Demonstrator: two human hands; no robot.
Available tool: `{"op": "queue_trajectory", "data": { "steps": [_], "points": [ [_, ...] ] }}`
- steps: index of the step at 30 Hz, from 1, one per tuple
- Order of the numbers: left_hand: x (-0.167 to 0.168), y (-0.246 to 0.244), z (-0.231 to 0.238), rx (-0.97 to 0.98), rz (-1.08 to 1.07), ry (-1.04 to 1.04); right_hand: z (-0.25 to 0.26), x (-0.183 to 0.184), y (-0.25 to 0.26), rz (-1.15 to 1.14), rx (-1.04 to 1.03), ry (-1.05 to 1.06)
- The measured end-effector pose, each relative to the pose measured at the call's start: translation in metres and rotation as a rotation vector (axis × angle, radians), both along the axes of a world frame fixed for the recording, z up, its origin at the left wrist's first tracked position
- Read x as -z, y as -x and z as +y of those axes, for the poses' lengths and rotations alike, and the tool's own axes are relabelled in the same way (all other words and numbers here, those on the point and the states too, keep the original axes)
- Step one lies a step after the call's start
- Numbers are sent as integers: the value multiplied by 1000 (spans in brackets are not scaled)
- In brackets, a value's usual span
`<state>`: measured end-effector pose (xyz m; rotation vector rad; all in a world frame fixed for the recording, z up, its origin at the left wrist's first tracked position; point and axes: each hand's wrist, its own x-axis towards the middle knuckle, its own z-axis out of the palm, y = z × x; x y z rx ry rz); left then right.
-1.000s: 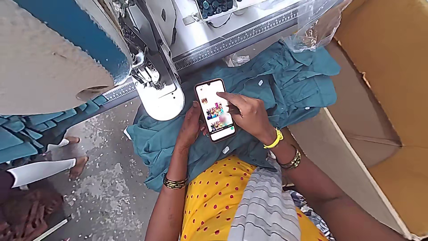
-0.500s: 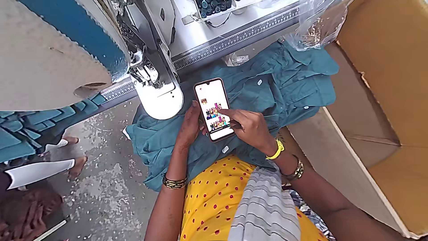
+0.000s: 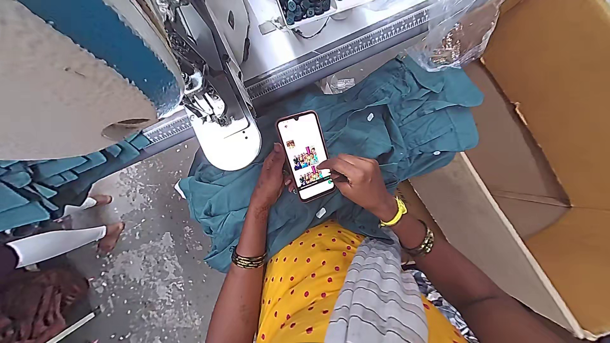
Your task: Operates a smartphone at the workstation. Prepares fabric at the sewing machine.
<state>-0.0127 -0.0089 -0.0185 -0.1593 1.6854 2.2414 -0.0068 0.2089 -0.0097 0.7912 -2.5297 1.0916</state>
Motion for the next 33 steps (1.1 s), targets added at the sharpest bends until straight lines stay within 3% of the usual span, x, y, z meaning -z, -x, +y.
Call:
{"op": "queue_trajectory", "data": {
  "steps": [18,25,33],
  "points": [
    [0,0,-1,6,13,10,-8,-1,2,87,-15,-79],
    [2,-1,-1,10,14,-2,-4,-6,4,-86,58,101],
    [1,-1,-2,9,10,-7,-1,-7,6,-107,98,129]
  ]
}}
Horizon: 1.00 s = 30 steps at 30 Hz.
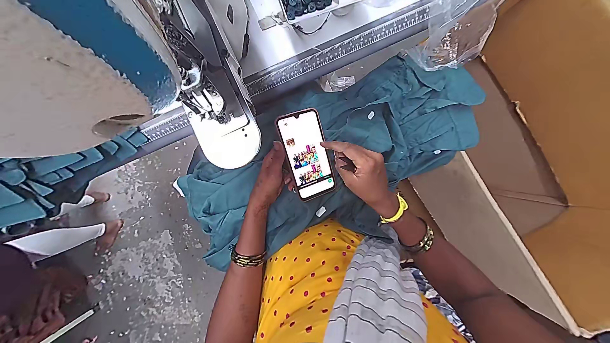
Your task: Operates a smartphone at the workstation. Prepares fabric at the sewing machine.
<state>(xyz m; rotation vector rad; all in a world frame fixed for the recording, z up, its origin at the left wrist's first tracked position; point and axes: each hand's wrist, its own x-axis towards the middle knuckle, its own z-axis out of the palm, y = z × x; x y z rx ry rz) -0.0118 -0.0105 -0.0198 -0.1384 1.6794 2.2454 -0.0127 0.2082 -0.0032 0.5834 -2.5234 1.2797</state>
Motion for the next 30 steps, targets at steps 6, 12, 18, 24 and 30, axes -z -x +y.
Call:
{"op": "queue_trajectory", "data": {
  "steps": [6,12,18,24,30],
  "points": [
    [3,1,-1,0,-13,-2,-1,0,0,7,-11,12],
    [1,0,-1,0,-20,22,-4,0,1,28,34,-15],
    [2,0,-1,4,-10,-18,-9,-4,3,10,58,-8],
    [1,1,-2,14,-29,-3,-9,-3,4,32,34,-50],
    [1,1,-3,19,-27,3,-11,-4,4,88,-5,-153]
  ]
}}
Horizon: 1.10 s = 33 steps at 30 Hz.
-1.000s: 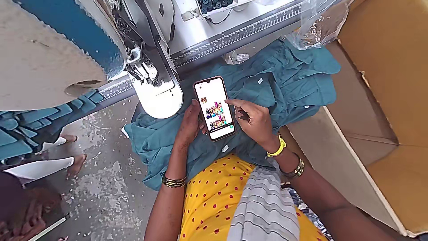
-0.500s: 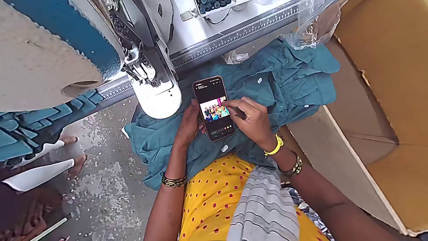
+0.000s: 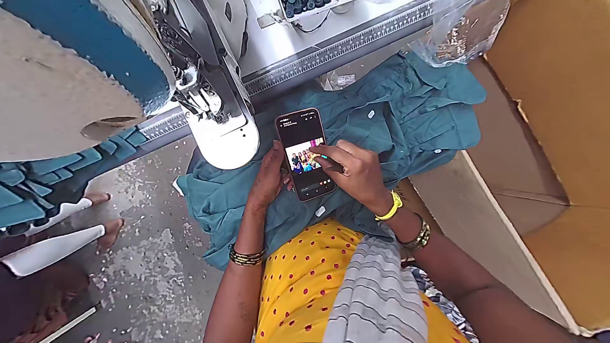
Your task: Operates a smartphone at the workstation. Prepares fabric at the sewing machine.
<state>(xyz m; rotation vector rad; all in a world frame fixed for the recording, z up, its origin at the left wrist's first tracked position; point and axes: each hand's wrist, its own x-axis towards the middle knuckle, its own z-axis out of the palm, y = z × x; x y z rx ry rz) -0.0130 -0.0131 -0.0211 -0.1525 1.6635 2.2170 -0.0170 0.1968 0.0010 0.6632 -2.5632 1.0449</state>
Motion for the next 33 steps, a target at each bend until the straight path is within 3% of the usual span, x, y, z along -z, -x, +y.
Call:
{"op": "queue_trajectory", "data": {
  "steps": [13,33],
  "points": [
    [0,1,-1,15,-1,-10,10,-13,2,-145,-30,-148],
    [1,0,-2,18,18,9,18,-20,-1,-220,48,-178]
  ]
}}
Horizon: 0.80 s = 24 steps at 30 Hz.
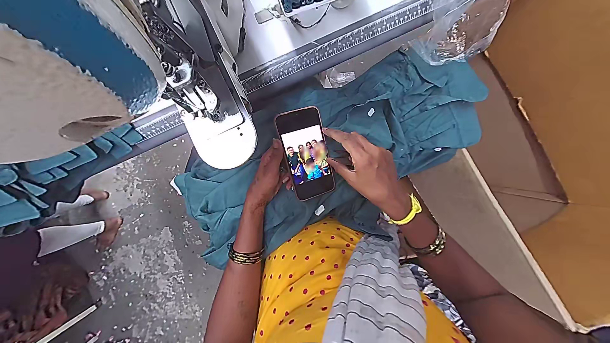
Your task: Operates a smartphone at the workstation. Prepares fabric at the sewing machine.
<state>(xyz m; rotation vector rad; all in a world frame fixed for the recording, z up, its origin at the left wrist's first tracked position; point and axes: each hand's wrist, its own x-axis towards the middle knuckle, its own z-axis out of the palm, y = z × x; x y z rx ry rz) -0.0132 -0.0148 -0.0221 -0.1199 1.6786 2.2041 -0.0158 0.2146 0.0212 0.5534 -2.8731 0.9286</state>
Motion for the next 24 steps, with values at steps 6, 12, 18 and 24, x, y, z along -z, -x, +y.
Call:
{"op": "queue_trajectory", "data": {
  "steps": [6,12,18,24],
  "points": [
    [-1,0,0,-1,-9,-18,1,1,-1,-1,4,9],
    [0,0,0,-1,-4,-31,3,0,-1,4,16,33],
    [-1,0,2,-13,-12,-52,4,-1,0,2,34,45],
    [-2,0,2,-18,-17,-50,3,0,0,12,41,74]
  ]
}}
